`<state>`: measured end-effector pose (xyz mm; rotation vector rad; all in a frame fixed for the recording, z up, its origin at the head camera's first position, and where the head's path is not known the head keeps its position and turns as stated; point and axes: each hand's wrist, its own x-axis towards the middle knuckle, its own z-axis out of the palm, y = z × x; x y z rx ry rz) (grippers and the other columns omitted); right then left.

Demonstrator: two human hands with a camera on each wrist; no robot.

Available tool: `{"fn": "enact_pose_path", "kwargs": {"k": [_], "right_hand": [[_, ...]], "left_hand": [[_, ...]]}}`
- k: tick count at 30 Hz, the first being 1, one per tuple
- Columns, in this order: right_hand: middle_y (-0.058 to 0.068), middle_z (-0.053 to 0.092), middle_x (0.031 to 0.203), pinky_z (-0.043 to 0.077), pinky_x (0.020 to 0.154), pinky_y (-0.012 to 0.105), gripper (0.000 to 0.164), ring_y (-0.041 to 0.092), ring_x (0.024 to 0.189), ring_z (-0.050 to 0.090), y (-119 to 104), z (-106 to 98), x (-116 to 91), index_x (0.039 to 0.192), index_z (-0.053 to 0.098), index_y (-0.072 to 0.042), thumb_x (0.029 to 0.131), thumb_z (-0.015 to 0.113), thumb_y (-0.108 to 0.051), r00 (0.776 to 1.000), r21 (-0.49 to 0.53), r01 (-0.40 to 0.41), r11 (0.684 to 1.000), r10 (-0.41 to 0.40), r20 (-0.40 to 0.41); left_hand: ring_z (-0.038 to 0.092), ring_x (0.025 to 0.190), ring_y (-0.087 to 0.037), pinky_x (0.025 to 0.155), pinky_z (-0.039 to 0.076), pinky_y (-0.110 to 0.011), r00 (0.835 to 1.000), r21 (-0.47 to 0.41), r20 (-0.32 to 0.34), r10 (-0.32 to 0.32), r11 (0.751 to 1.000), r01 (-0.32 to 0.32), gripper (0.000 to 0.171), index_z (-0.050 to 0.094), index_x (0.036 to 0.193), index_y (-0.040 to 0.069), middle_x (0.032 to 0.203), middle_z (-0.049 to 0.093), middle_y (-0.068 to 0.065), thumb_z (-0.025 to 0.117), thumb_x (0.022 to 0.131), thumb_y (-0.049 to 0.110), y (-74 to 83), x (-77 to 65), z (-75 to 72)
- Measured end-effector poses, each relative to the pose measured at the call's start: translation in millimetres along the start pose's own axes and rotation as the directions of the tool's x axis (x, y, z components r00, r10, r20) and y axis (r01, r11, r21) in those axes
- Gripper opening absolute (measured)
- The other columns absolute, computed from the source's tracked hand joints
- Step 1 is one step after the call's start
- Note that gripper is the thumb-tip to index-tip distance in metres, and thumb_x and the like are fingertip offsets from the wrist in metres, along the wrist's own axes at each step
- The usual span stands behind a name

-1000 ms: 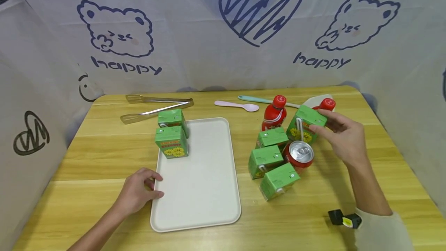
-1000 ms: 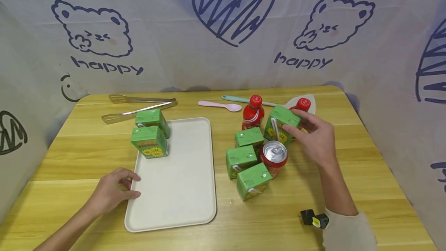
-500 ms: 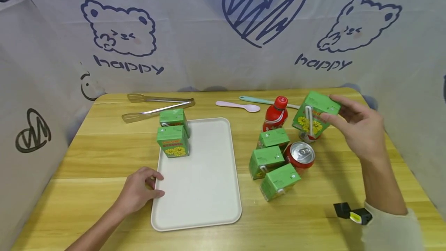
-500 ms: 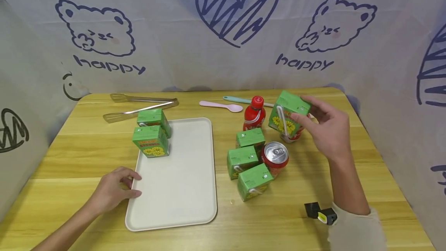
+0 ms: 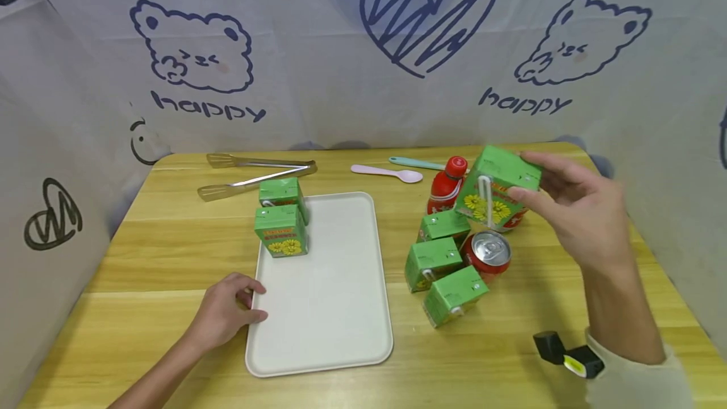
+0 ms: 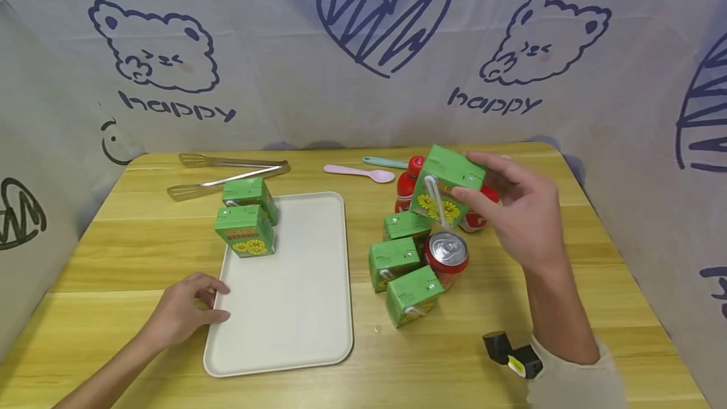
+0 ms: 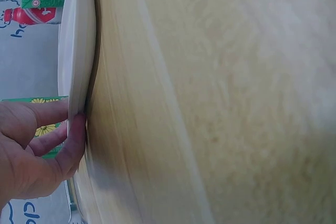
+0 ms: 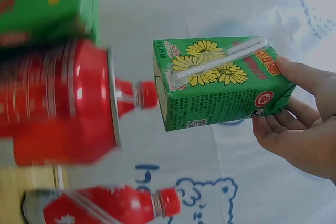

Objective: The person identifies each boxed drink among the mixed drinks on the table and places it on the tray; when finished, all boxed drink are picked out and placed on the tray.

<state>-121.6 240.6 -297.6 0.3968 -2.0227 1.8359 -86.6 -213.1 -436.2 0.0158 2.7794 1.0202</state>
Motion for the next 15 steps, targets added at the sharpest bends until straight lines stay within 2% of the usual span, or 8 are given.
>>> {"fn": "enact_pose_path", "kwargs": {"k": [9, 15], "right_hand": [[0.002, 0.067, 0.106, 0.052, 0.068, 0.014, 0.044, 0.010, 0.082, 0.064, -3.8, 24.2, -15.5, 0.119, 0.061, 0.006, 0.076, 0.070, 0.012, 0.996, -0.064, -0.012, 0.998, 0.018, 0.087], [0.002, 0.067, 0.109, 0.052, 0.079, 0.015, 0.045, 0.012, 0.087, 0.064, -6.6, 40.5, -20.8, 0.119, 0.060, 0.008, 0.076, 0.070, 0.012, 0.986, -0.018, 0.021, 1.000, -0.018, 0.164]], "left_hand": [[0.055, 0.075, -0.015, 0.055, 0.042, -0.021, 1.000, 0.003, -0.004, 0.003, 1.000, -0.003, 0.034, 0.067, 0.096, 0.004, 0.092, 0.060, -0.007, 0.083, 0.066, 0.005, -0.5, 1.7, 0.4], [0.054, 0.075, -0.016, 0.055, 0.042, -0.021, 1.000, 0.003, -0.006, -0.005, 1.000, 0.005, 0.034, 0.067, 0.096, 0.004, 0.091, 0.060, -0.007, 0.083, 0.066, 0.005, -1.3, 1.1, 0.5]]}}
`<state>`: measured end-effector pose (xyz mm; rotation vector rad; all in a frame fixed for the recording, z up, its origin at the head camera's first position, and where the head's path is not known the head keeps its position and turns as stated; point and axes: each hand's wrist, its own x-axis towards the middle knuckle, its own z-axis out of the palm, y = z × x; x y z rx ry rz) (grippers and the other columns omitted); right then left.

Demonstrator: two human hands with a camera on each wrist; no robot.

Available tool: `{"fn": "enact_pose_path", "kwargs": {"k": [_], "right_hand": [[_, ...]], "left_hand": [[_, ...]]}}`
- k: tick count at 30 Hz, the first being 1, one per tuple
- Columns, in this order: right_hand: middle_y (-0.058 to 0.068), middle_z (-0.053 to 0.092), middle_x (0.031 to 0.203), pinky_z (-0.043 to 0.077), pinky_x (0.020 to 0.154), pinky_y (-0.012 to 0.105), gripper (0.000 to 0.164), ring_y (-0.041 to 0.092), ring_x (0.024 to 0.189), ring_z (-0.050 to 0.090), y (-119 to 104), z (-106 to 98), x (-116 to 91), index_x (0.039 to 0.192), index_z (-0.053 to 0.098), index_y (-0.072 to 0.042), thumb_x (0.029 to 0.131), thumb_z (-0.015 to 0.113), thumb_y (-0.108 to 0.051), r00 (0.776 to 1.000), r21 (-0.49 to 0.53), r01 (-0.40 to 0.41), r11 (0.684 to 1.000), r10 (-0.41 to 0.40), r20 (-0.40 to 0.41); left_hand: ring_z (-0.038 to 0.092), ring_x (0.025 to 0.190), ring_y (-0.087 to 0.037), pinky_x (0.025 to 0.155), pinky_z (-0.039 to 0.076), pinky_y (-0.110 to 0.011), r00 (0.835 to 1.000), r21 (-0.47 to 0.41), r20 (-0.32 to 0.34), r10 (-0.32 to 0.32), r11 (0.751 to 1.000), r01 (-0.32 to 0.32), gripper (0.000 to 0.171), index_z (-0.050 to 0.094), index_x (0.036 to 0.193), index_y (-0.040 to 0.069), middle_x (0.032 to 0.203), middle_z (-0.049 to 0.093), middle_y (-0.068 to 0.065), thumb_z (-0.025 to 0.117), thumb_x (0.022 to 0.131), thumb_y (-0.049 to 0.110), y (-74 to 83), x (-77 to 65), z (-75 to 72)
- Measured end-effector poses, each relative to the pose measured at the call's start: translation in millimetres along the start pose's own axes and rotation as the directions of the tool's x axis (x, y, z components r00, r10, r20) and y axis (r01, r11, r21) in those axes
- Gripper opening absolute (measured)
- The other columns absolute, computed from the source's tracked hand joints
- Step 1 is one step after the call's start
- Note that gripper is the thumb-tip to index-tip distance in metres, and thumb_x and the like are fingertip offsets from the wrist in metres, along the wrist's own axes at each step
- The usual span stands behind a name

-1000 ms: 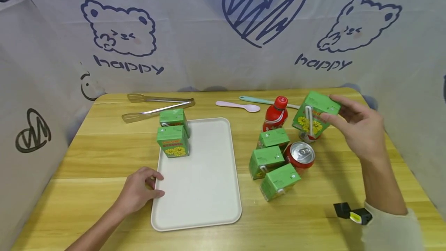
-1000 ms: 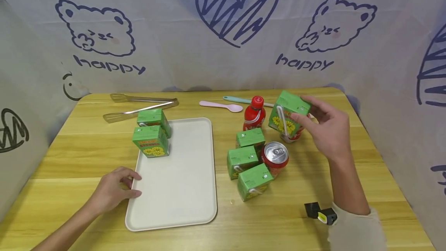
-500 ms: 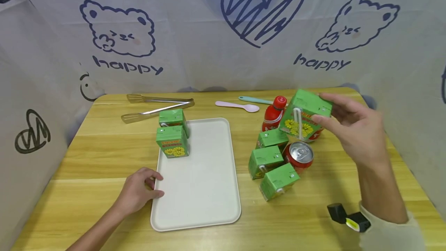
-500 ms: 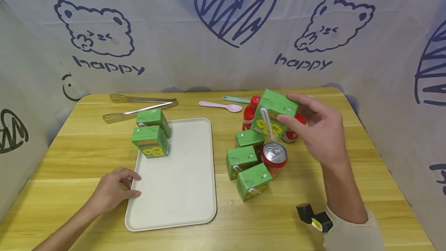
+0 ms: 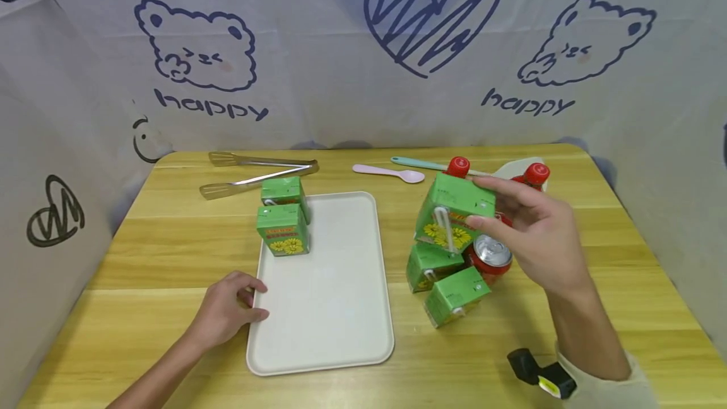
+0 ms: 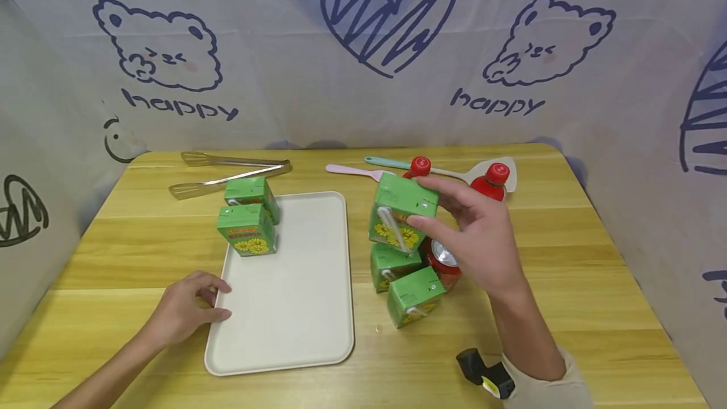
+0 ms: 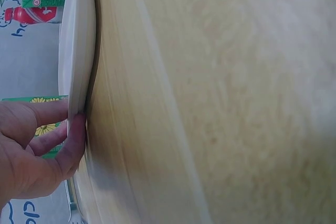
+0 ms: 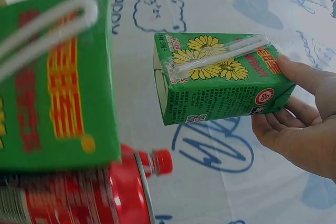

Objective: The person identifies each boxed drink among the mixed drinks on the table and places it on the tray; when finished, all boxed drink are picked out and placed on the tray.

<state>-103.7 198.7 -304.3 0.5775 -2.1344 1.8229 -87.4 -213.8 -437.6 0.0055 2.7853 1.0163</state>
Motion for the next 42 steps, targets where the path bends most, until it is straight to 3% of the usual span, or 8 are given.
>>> {"fn": "enact_pose_path", "kwargs": {"k": [12, 20, 30, 35, 42], "right_hand": [[0.009, 0.064, 0.120, 0.050, 0.092, 0.022, 0.047, 0.016, 0.102, 0.062, 0.6, 45.7, -4.8, 0.119, 0.061, 0.003, 0.075, 0.075, 0.004, 0.989, 0.004, -0.088, 0.996, 0.087, 0.120], [0.012, 0.064, 0.121, 0.050, 0.092, 0.023, 0.045, 0.016, 0.105, 0.060, 13.6, 81.2, -10.2, 0.118, 0.063, -0.001, 0.075, 0.076, 0.001, 0.974, 0.052, -0.138, 0.989, 0.126, 0.190], [0.012, 0.064, 0.121, 0.043, 0.103, 0.028, 0.040, 0.021, 0.115, 0.059, 30.4, 131.1, -13.9, 0.116, 0.063, -0.001, 0.077, 0.074, -0.001, 0.949, 0.127, -0.188, 0.974, 0.147, 0.280], [0.013, 0.063, 0.121, 0.042, 0.104, 0.026, 0.041, 0.023, 0.117, 0.058, 42.2, 154.2, -12.6, 0.118, 0.062, -0.001, 0.079, 0.074, -0.003, 0.939, 0.108, -0.201, 0.974, 0.160, 0.304], [0.013, 0.063, 0.122, 0.041, 0.104, 0.026, 0.040, 0.022, 0.121, 0.056, 55.9, 181.6, -5.5, 0.117, 0.064, -0.002, 0.078, 0.074, -0.002, 0.914, 0.075, -0.282, 0.957, 0.244, 0.324]], "left_hand": [[0.055, 0.075, -0.015, 0.057, 0.042, -0.021, 1.000, 0.005, -0.003, 0.011, 1.000, -0.011, 0.033, 0.067, 0.096, 0.004, 0.091, 0.060, -0.007, 0.083, 0.067, 0.006, -1.8, 0.1, 0.5], [0.054, 0.075, -0.015, 0.055, 0.042, -0.021, 1.000, 0.006, -0.004, 0.017, 1.000, -0.017, 0.033, 0.067, 0.096, 0.003, 0.091, 0.060, -0.007, 0.083, 0.067, 0.005, -1.2, 0.0, 1.3], [0.054, 0.075, -0.016, 0.055, 0.041, -0.021, 1.000, 0.007, -0.003, 0.014, 1.000, -0.014, 0.034, 0.067, 0.097, 0.003, 0.091, 0.060, -0.007, 0.083, 0.067, 0.005, 0.1, -2.0, 0.4], [0.054, 0.074, -0.016, 0.055, 0.041, -0.021, 1.000, 0.015, -0.001, 0.007, 1.000, -0.007, 0.034, 0.067, 0.096, 0.003, 0.089, 0.059, -0.007, 0.083, 0.067, 0.005, 0.4, -1.2, 0.3], [0.053, 0.074, -0.016, 0.055, 0.041, -0.021, 1.000, 0.016, 0.000, 0.023, 1.000, -0.023, 0.033, 0.067, 0.096, 0.003, 0.089, 0.059, -0.007, 0.083, 0.067, 0.004, 0.5, -0.9, -0.4]]}}
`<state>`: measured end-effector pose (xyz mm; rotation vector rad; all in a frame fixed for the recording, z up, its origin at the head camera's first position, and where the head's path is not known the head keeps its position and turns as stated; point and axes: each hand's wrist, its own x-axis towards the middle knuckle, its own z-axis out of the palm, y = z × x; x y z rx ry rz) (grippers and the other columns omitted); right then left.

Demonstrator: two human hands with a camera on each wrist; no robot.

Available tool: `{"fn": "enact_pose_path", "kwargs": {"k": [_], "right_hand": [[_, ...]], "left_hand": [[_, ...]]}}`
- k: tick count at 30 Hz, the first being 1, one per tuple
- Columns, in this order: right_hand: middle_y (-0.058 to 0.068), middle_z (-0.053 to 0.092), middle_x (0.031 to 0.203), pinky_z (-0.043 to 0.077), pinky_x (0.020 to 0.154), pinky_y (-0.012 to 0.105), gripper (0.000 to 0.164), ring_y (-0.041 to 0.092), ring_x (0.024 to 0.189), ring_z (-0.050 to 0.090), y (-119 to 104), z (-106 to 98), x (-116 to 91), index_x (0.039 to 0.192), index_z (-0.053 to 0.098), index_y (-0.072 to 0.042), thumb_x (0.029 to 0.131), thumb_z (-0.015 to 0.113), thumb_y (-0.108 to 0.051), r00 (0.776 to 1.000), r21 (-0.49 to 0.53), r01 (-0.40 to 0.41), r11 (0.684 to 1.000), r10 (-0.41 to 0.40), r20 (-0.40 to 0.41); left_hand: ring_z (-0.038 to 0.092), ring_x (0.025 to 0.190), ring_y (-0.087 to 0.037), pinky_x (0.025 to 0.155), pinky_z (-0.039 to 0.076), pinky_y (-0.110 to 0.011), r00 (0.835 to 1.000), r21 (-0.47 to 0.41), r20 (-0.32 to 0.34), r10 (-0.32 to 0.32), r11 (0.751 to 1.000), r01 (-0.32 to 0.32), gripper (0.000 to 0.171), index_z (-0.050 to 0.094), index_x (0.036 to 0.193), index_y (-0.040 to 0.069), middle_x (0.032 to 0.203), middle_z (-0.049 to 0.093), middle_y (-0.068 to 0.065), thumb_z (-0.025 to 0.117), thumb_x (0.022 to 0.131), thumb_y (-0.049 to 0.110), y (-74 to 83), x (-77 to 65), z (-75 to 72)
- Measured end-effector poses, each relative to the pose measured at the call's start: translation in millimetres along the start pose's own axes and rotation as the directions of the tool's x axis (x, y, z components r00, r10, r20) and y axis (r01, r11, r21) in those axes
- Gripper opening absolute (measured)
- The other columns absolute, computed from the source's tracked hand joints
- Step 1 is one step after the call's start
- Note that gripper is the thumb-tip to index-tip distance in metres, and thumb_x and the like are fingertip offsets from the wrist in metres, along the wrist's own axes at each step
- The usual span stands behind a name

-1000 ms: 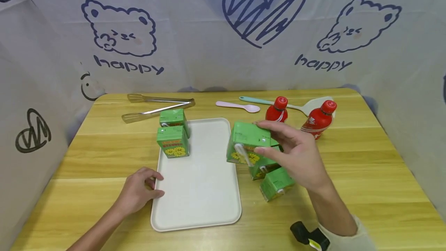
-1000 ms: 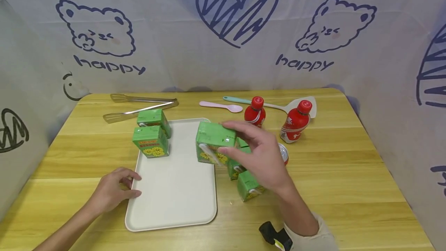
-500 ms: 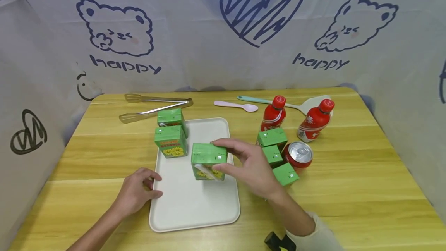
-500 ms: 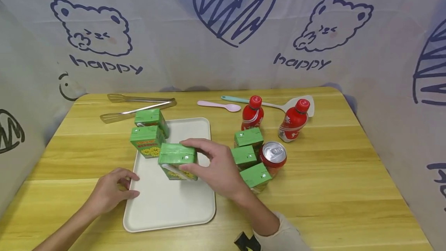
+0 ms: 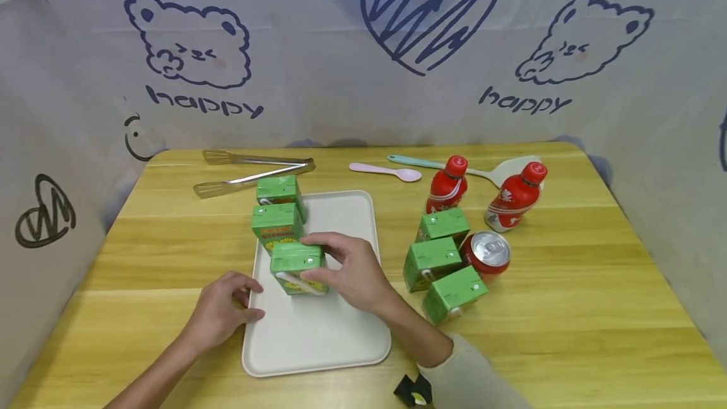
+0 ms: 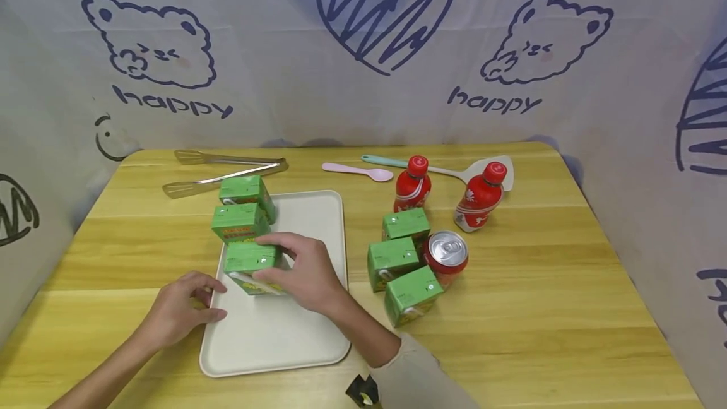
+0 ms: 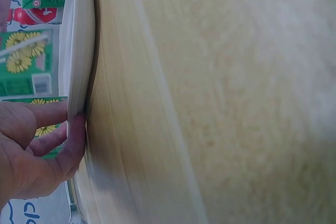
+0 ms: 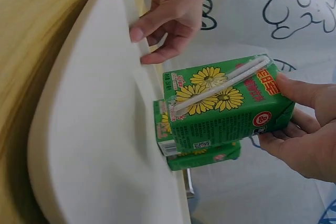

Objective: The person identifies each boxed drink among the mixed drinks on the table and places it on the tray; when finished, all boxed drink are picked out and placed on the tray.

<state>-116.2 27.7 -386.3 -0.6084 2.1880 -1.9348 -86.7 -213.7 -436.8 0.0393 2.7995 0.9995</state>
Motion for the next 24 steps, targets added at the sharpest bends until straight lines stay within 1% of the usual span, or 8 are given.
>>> {"fn": "enact_pose_path", "kwargs": {"k": [8, 16, 24], "right_hand": [[0.017, 0.062, 0.123, 0.041, 0.103, 0.026, 0.039, 0.024, 0.124, 0.054, 13.3, 17.2, 17.5, 0.115, 0.064, 0.002, 0.077, 0.074, 0.003, 1.000, 0.018, -0.011, 1.000, 0.010, 0.021], [0.013, 0.063, 0.122, 0.042, 0.102, 0.024, 0.038, 0.020, 0.124, 0.054, 18.5, 26.1, 28.4, 0.113, 0.065, -0.002, 0.076, 0.075, 0.001, 0.999, -0.013, -0.042, 0.999, 0.042, 0.030], [0.011, 0.062, 0.125, 0.042, 0.102, 0.022, 0.038, 0.020, 0.125, 0.053, 17.5, 30.2, 33.3, 0.115, 0.065, -0.005, 0.078, 0.074, 0.001, 0.997, -0.060, -0.065, 0.996, 0.067, 0.046]], "left_hand": [[0.055, 0.076, -0.016, 0.054, 0.042, -0.021, 1.000, -0.003, 0.009, -0.004, 1.000, 0.004, 0.033, 0.067, 0.097, 0.002, 0.095, 0.060, -0.010, 0.082, 0.068, 0.004, 0.9, -0.9, -0.3], [0.054, 0.075, -0.016, 0.054, 0.041, -0.021, 1.000, 0.010, 0.012, -0.009, 1.000, 0.009, 0.032, 0.067, 0.096, 0.003, 0.094, 0.059, -0.009, 0.082, 0.068, 0.004, 1.3, -0.2, 0.2], [0.055, 0.076, -0.016, 0.055, 0.042, -0.021, 1.000, 0.005, 0.011, -0.007, 1.000, 0.007, 0.032, 0.067, 0.096, 0.003, 0.095, 0.060, -0.009, 0.083, 0.068, 0.005, 0.7, -0.2, 0.3]]}}
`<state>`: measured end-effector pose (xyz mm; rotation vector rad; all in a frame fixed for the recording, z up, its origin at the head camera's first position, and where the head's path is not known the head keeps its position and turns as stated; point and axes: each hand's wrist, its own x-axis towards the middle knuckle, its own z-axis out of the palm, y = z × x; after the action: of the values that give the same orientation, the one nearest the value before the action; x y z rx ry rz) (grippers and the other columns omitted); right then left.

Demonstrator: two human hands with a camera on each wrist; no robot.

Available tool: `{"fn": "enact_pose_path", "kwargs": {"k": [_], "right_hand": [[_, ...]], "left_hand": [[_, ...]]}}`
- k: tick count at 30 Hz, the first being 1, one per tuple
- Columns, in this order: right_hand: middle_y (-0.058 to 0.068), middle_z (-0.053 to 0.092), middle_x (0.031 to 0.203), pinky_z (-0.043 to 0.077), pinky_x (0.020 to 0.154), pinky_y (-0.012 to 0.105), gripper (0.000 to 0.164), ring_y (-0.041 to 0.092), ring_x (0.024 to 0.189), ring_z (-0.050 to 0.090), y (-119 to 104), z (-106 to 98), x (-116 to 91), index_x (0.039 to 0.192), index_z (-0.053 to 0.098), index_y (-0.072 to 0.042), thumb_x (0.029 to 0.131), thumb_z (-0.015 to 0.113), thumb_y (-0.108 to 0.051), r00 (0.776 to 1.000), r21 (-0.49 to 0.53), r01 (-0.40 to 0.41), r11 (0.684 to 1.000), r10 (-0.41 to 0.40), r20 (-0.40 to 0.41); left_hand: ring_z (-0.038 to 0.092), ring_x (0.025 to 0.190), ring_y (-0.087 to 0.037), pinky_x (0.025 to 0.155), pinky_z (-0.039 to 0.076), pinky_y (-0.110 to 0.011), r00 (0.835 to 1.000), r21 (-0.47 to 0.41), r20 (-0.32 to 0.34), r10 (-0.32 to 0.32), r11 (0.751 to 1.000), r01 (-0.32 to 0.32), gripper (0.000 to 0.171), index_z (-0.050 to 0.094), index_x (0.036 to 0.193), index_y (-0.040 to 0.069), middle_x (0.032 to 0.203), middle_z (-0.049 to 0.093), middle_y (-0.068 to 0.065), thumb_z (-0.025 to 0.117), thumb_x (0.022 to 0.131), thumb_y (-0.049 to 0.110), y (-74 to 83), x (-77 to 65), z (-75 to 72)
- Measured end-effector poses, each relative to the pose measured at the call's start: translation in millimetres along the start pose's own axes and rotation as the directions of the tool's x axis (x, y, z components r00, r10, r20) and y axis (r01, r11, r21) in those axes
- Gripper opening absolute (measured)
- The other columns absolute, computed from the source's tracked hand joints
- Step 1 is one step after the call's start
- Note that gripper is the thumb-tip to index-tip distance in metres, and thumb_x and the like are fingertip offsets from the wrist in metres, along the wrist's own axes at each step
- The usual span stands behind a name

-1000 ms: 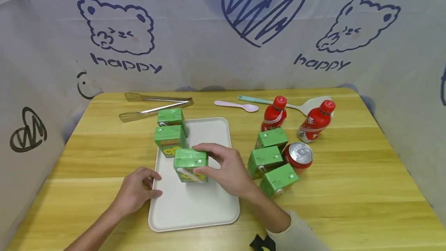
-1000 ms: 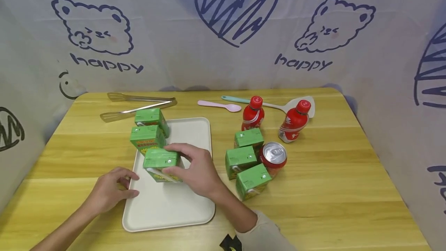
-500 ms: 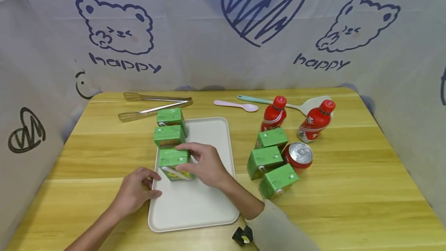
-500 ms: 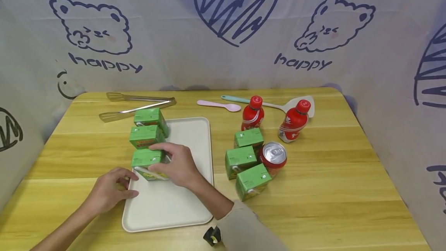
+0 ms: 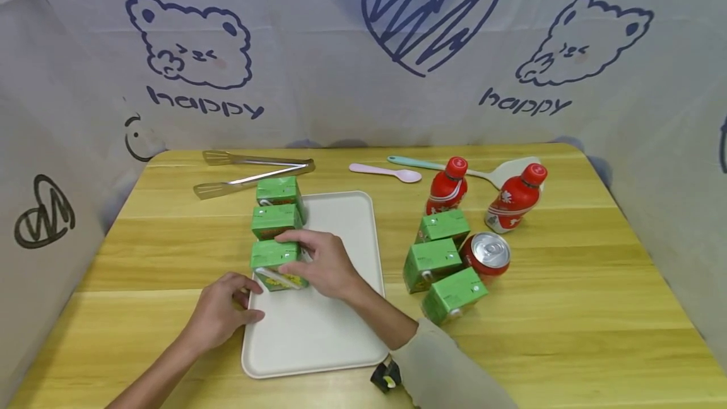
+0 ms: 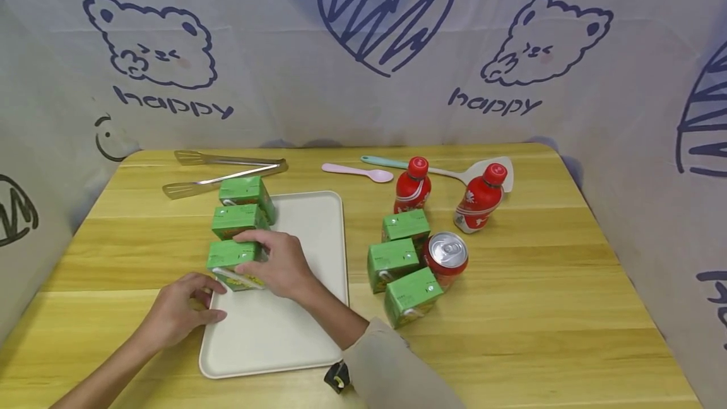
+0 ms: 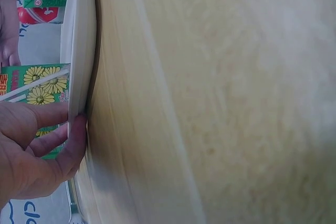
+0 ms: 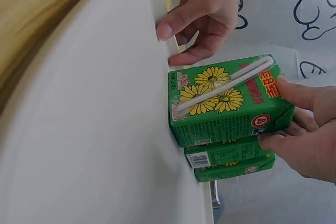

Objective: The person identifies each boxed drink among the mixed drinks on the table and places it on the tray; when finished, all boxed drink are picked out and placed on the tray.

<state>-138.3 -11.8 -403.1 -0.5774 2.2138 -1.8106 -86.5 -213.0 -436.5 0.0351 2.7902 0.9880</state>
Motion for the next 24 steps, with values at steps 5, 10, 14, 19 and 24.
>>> {"fn": "enact_pose_path", "kwargs": {"k": [5, 10, 14, 19, 24], "right_hand": [[0.011, 0.063, 0.125, 0.044, 0.098, 0.020, 0.038, 0.021, 0.123, 0.055, 0.7, 0.8, 2.6, 0.115, 0.066, -0.006, 0.078, 0.073, 0.000, 1.000, -0.019, 0.007, 1.000, -0.007, -0.002], [0.010, 0.064, 0.124, 0.046, 0.098, 0.024, 0.039, 0.021, 0.121, 0.057, -1.3, 0.1, 3.4, 0.115, 0.066, -0.008, 0.077, 0.075, -0.002, 1.000, -0.121, 0.011, 0.993, -0.011, -0.004], [0.007, 0.064, 0.124, 0.045, 0.100, 0.030, 0.041, 0.021, 0.122, 0.056, -6.4, -1.2, 1.6, 0.117, 0.065, -0.010, 0.077, 0.076, -0.005, 1.000, -0.226, 0.020, 0.974, -0.020, 0.006], [0.002, 0.061, 0.130, 0.042, 0.104, 0.031, 0.044, 0.018, 0.126, 0.052, -11.3, -1.0, -2.0, 0.121, 0.063, -0.013, 0.079, 0.075, -0.009, 1.000, -0.310, 0.028, 0.950, -0.025, 0.011], [0.002, 0.055, 0.137, 0.038, 0.108, 0.033, 0.047, 0.019, 0.130, 0.048, -16.7, -3.4, -13.2, 0.124, 0.061, -0.013, 0.080, 0.075, -0.012, 0.999, -0.375, 0.034, 0.927, -0.036, 0.002]], "left_hand": [[0.055, 0.076, -0.016, 0.055, 0.042, -0.021, 1.000, -0.007, -0.002, 0.001, 1.000, -0.001, 0.032, 0.067, 0.096, 0.002, 0.096, 0.060, -0.010, 0.083, 0.067, 0.004, 0.0, 0.2, -0.1], [0.055, 0.076, -0.016, 0.055, 0.042, -0.021, 1.000, -0.010, -0.005, 0.008, 1.000, -0.008, 0.032, 0.067, 0.096, 0.002, 0.095, 0.060, -0.009, 0.083, 0.067, 0.004, -0.1, 0.1, 0.3], [0.055, 0.075, -0.016, 0.054, 0.042, -0.021, 1.000, -0.008, -0.012, 0.012, 1.000, -0.012, 0.032, 0.067, 0.096, 0.002, 0.095, 0.060, -0.009, 0.083, 0.067, 0.004, -0.3, -0.2, 0.3], [0.055, 0.075, -0.015, 0.055, 0.042, -0.021, 1.000, -0.008, -0.019, 0.018, 1.000, -0.018, 0.032, 0.068, 0.095, 0.003, 0.094, 0.060, -0.009, 0.083, 0.067, 0.003, -1.0, 0.0, 0.2], [0.055, 0.074, -0.015, 0.056, 0.042, -0.021, 1.000, -0.005, -0.018, 0.018, 1.000, -0.018, 0.032, 0.068, 0.095, 0.003, 0.092, 0.059, -0.008, 0.083, 0.067, 0.004, -1.8, 0.2, 0.7]]}}
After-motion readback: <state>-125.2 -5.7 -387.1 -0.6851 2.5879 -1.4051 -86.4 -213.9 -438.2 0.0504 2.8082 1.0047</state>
